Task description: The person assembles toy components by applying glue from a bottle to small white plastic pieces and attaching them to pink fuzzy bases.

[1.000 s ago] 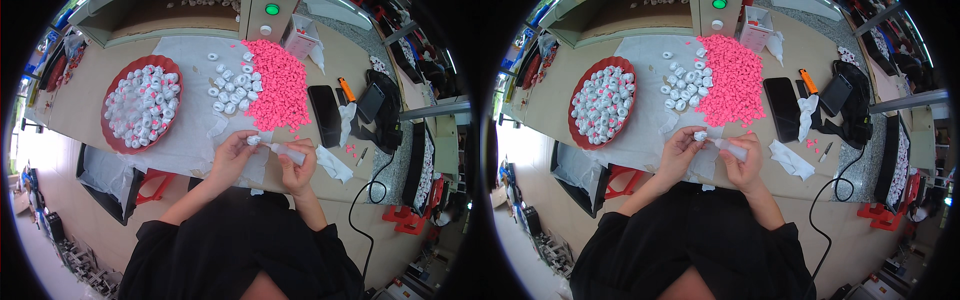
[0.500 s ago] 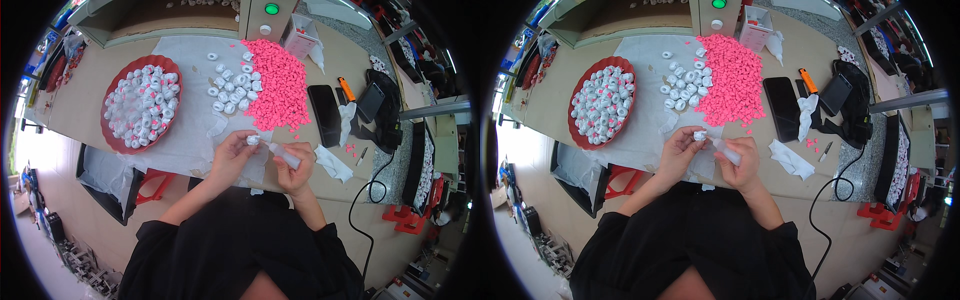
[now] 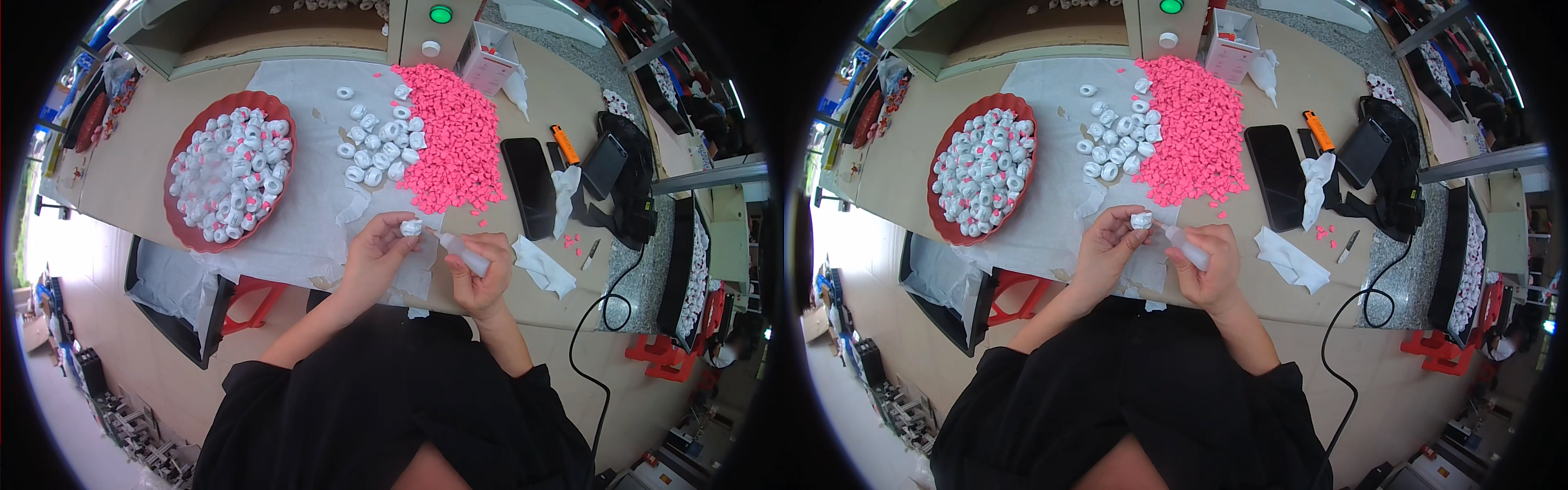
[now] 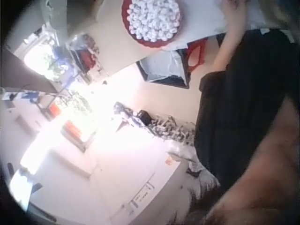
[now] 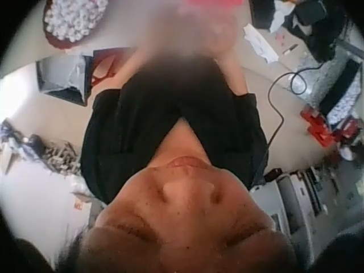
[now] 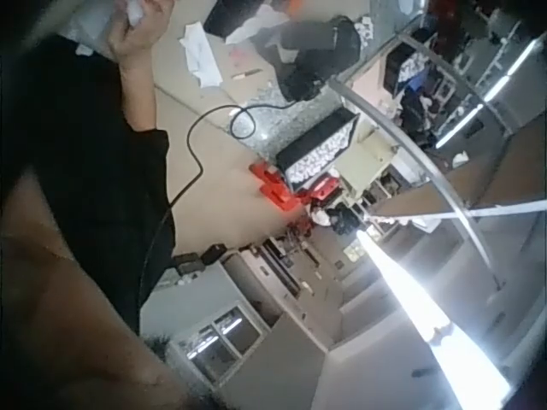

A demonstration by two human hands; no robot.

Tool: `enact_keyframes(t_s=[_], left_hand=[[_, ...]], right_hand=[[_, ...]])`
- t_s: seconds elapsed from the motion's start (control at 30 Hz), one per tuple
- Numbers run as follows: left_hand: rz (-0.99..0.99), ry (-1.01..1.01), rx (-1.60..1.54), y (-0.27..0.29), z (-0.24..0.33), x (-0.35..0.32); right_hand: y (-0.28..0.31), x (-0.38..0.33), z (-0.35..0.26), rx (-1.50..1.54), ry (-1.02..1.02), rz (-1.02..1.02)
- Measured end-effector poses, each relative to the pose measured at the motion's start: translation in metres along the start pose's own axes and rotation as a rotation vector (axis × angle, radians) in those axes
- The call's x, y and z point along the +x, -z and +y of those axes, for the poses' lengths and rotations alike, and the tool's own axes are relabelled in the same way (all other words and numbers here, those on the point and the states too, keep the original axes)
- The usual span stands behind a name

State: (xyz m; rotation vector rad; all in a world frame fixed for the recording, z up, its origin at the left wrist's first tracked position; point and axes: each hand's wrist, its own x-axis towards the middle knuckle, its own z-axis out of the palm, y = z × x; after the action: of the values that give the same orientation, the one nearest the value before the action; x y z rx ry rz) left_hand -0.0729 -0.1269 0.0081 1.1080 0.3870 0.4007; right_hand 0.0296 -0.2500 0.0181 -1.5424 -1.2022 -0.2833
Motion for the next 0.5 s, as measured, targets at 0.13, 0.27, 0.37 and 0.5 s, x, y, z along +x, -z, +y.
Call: enact_keyframes(t_s=[0.13, 0.27, 0.37, 0.5], left_hand=[[0.015, 0.008, 0.002, -0.0005, -0.0006, 0.0003], [0.018, 0.005, 0.012, -0.0011, 0.0004, 0.0000], [0.018, 0.002, 0.020, -0.0011, 0.0004, 0.0003], [0.021, -0.015, 0.032, -0.0015, 0.0004, 0.0003]], right_hand=[[0.0002, -0.0005, 0.0017, 0.019, -0.007, 0.008], [0.0010, 0.0005, 0.0000, 0.016, -0.031, -0.001], [0.0018, 0.0022, -0.0013, 0.011, -0.037, -0.009], [0.0011, 0.0004, 0.0003, 0.042, -0.058, 0.003]])
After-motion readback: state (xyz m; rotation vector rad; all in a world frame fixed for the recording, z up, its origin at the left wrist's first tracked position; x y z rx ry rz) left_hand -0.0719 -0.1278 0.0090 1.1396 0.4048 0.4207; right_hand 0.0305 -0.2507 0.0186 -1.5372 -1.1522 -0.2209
